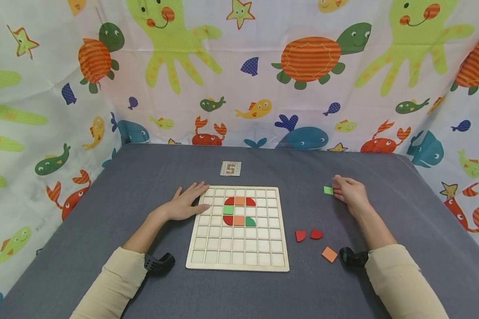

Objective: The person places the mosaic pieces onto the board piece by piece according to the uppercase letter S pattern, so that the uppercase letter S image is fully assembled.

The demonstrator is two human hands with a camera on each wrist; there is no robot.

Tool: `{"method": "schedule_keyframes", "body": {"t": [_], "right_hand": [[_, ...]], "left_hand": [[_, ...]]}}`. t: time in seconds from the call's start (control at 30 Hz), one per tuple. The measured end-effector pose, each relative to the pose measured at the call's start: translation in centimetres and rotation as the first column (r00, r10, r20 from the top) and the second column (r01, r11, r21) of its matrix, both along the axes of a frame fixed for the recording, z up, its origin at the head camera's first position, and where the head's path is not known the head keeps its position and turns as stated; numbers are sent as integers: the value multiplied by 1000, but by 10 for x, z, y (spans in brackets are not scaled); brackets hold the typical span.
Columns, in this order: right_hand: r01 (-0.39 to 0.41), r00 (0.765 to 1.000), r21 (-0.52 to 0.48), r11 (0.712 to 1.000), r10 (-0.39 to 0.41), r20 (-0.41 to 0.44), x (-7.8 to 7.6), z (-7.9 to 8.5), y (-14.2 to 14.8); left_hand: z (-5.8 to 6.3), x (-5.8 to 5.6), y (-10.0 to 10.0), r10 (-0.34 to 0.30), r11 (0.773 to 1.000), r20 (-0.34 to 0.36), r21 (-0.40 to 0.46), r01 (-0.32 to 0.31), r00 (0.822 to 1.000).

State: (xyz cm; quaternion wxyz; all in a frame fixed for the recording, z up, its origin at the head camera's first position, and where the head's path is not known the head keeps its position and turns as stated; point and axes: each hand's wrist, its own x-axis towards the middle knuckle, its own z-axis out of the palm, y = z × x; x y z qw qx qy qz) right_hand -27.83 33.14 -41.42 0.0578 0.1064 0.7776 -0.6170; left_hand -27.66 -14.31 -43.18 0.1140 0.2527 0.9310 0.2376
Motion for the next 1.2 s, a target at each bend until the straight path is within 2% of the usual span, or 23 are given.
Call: {"method": "schedule_keyframes", "body": {"t": [0.33,0.6,0.8,0.97,1.2], "right_hand": [[10,999,190,982,-1,-45,-3,-3,-10],[-96,993,406,909,118,-29,-3,0,-14],[-104,983,509,855,165,-77,-7,-2,-17],[-101,979,540,836,180,-95,-7,-2,-19],[-129,975,534,836,207,-87,-7,0,-19]], "left_hand": [[2,2,-1,-9,999,8,44,9,1000],[0,1,0,-2,1000,13,10,2,1000],[-2,-1,1,7,1000,13,-7,-7,1000],[1,0,1,5,1000,18,-5,-5,1000],[3,1,-1,4,1000,23,-3,-4,1000]]}}
